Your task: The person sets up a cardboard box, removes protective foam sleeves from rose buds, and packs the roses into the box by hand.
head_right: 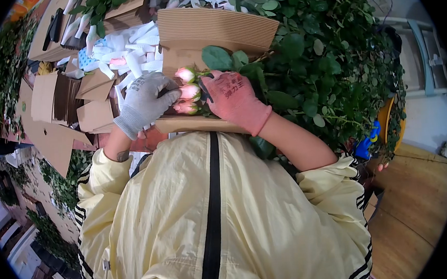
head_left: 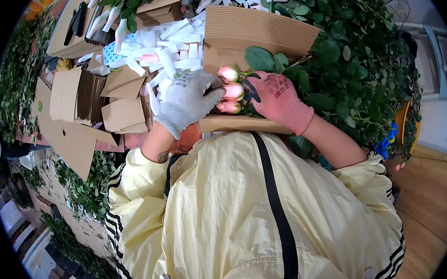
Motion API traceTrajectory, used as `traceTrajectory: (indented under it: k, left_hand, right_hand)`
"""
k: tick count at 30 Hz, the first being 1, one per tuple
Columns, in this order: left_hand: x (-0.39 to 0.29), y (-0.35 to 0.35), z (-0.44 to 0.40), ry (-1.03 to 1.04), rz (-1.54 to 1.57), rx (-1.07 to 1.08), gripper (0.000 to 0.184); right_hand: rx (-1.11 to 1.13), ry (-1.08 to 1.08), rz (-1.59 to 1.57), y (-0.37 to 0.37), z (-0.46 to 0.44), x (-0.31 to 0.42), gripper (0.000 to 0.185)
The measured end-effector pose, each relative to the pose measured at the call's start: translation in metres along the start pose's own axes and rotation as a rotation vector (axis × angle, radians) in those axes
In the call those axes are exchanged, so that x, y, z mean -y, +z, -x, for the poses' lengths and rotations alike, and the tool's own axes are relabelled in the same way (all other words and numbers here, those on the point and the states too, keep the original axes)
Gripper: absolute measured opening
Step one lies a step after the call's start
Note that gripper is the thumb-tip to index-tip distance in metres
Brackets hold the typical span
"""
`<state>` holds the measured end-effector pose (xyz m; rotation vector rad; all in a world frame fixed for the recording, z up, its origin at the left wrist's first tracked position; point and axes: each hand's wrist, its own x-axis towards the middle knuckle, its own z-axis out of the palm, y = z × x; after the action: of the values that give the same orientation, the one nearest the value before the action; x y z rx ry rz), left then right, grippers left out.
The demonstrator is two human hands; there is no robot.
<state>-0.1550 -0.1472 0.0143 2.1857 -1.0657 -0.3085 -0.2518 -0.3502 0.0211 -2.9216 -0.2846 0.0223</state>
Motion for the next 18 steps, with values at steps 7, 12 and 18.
traceTrajectory:
  k: [7, 12, 18]
  left_hand:
    - [0.042, -0.009, -0.002, -0.166, 0.136, -0.351, 0.014]
    - [0.024, -0.032, 0.006, 0.008, -0.178, -0.364, 0.018]
    - [-0.026, -0.039, 0.027, 0.134, -0.094, -0.149, 0.014]
  right_hand:
    - [0.081, 0.07, -0.05, -0.004, -0.001, 0.004, 0.032]
    - [-0.034, -0.002, 0.009, 0.001, 0.007, 0.002, 0.041]
    - [0.016, 0.011, -0.007, -0.004, 0.007, 0.001, 0.045]
